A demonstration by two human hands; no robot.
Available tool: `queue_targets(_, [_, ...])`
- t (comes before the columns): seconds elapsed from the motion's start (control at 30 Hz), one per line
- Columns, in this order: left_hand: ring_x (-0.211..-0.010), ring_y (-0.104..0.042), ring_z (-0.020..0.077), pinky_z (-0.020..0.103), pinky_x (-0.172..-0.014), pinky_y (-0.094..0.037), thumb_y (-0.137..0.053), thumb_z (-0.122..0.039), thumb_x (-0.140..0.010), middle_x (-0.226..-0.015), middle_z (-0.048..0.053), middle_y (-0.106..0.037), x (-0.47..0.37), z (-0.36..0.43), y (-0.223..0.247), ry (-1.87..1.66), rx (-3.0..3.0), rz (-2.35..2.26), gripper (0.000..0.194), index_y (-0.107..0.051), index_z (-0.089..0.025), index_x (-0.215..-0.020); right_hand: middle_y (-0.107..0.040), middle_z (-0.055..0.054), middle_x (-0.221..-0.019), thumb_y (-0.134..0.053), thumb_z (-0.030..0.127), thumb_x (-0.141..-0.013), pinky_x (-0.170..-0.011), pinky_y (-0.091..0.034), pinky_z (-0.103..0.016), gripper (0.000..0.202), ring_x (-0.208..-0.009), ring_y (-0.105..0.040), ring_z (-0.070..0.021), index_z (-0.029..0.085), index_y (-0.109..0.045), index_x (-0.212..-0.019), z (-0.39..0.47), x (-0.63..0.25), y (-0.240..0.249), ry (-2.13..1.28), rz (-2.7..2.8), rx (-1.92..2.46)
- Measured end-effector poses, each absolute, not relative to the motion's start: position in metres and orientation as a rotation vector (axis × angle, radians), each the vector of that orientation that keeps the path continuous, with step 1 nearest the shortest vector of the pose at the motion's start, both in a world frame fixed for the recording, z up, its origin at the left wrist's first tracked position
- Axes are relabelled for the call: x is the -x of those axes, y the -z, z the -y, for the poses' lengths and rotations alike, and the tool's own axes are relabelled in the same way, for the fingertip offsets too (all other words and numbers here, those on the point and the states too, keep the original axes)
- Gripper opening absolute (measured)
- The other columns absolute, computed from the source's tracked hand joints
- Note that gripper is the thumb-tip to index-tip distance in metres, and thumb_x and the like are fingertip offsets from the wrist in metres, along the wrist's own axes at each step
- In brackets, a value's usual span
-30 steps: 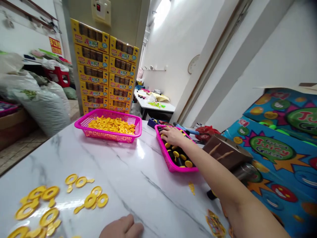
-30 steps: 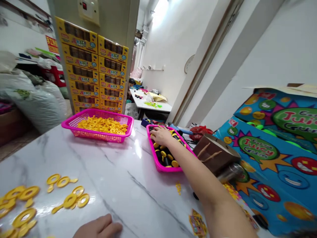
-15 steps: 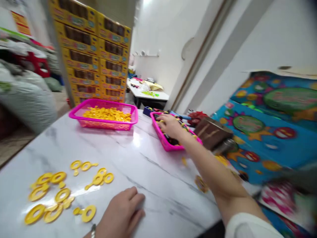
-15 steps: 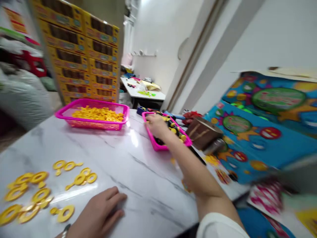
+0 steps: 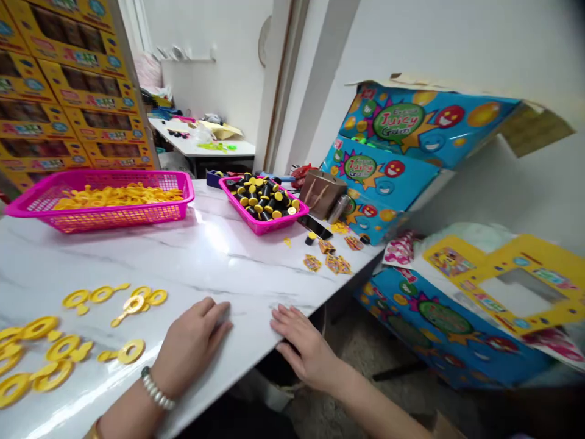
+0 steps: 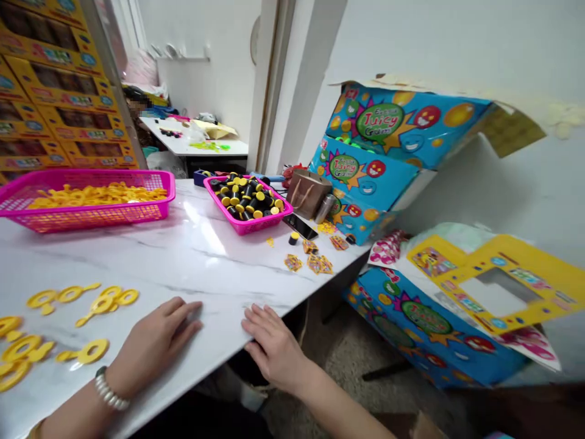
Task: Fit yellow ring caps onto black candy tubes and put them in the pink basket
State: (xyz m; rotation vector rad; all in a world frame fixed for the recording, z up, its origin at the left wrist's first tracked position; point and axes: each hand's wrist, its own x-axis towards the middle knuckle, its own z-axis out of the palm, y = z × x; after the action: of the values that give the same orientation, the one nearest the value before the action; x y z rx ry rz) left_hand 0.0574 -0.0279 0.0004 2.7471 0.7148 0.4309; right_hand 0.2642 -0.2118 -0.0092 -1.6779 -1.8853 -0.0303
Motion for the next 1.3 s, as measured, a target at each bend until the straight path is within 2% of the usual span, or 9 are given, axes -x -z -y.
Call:
queue_targets(0.13, [-0.086,-0.059,0.0213,0.035,-0.075,-0.048,-0.037,-0.036,-0.096,-0.1,0.007,-0.059,-0.059,0.032,-0.005,-0.405,-2.721,-0.739,0.033,-0.058,-0.019,-0.114,-0.066,-0.006,-0.118,-0.051,0.029,-0.092,-0.103,-0.044,-0.035,0.021,-0.114,-0.059,-0.0193,0.023,-0.069,-0.104,0.193,-0.321,-0.025,0.186,1.735,2.006])
queue_targets(0.27, [-0.087,-0.059,0.0198,0.034,-0.078,-0.047,-0.04,-0.032,-0.095,-0.099,0.006,-0.059,-0.058,0.033,-0.006,-0.42,-2.631,-0.746,0.029,-0.058,-0.02,-0.112,-0.049,-0.014,-0.139,-0.06,0.026,-0.085,-0.11,-0.032,-0.044,0.039,-0.133,-0.04,-0.0282,0.017,-0.062,-0.123,0.13,-0.405,-0.066,0.405,1.534,2.359])
queue_targets(0.4, [-0.087,-0.058,0.0183,0.032,-0.079,-0.046,-0.043,-0.025,-0.092,-0.096,0.005,-0.059,-0.058,0.034,-0.006,-0.443,-2.55,-0.765,0.023,-0.059,-0.022,-0.107,-0.069,-0.011,-0.1,-0.067,0.015,-0.076,-0.088,-0.048,-0.037,0.024,-0.097,-0.064,-0.0235,0.015,-0.071,-0.099,0.077,-0.456,-0.081,0.307,1.544,2.522])
queue_targets(0.5, [-0.085,-0.058,0.0186,0.032,-0.077,-0.046,-0.046,-0.023,-0.089,-0.093,0.004,-0.06,-0.063,0.034,-0.008,-0.432,-2.504,-0.803,0.018,-0.06,-0.023,-0.101,-0.07,-0.007,-0.085,-0.065,0.02,-0.079,-0.078,-0.05,-0.033,0.012,-0.083,-0.066,-0.0202,0.014,-0.07,-0.088,0.049,-0.471,-0.088,0.301,1.52,2.606])
queue_targets(0.6, [-0.085,-0.058,0.0202,0.034,-0.076,-0.046,-0.046,-0.023,-0.088,-0.092,0.004,-0.06,-0.07,0.033,-0.009,-0.392,-2.5,-0.852,0.017,-0.06,-0.023,-0.098,-0.07,-0.01,-0.096,-0.053,0.033,-0.089,-0.078,-0.048,-0.032,0.025,-0.092,-0.065,-0.024,0.017,-0.068,-0.101,0.019,-0.471,-0.106,0.414,1.414,2.632])
queue_targets(0.7, [-0.087,-0.058,0.0215,0.036,-0.077,-0.046,-0.046,-0.023,-0.087,-0.094,0.005,-0.061,-0.072,0.033,-0.011,-0.345,-2.504,-0.868,0.019,-0.059,-0.023,-0.101,-0.069,-0.012,-0.098,-0.054,0.041,-0.086,-0.075,-0.047,-0.033,0.032,-0.094,-0.064,-0.0275,0.02,-0.066,-0.107,-0.022,-0.46,-0.131,0.473,1.377,2.647])
queue_targets(0.8, [-0.089,-0.058,0.0224,0.036,-0.078,-0.048,-0.05,-0.022,-0.083,-0.098,0.006,-0.061,-0.071,0.031,-0.009,-0.283,-2.51,-0.85,0.021,-0.06,-0.023,-0.102,-0.069,-0.013,-0.099,-0.063,0.041,-0.08,-0.075,-0.048,-0.035,0.03,-0.093,-0.064,-0.0289,0.02,-0.069,-0.1,-0.069,-0.44,-0.156,0.49,1.453,2.629])
queue_targets(1.13, [-0.088,-0.061,0.0242,0.036,-0.076,-0.051,-0.06,-0.026,-0.076,-0.099,0.007,-0.064,-0.077,0.016,0.009,-0.141,-2.6,-0.792,0.024,-0.061,-0.021,-0.099,-0.062,-0.012,-0.118,-0.053,0.037,-0.093,-0.089,-0.046,-0.04,0.031,-0.106,-0.059,-0.0241,0.016,-0.062,-0.114,-0.2,-0.388,-0.171,0.593,1.703,2.391])
queue_targets(1.3, [-0.083,-0.062,0.023,0.034,-0.069,-0.052,-0.062,-0.032,-0.078,-0.096,0.006,-0.064,-0.072,0.014,0.004,-0.205,-2.629,-0.692,0.02,-0.059,-0.019,-0.093,-0.069,-0.006,-0.091,-0.063,0.039,-0.088,-0.079,-0.049,-0.035,0.027,-0.083,-0.064,-0.0177,0.014,-0.069,-0.092,-0.209,-0.39,-0.143,0.484,1.73,2.359])
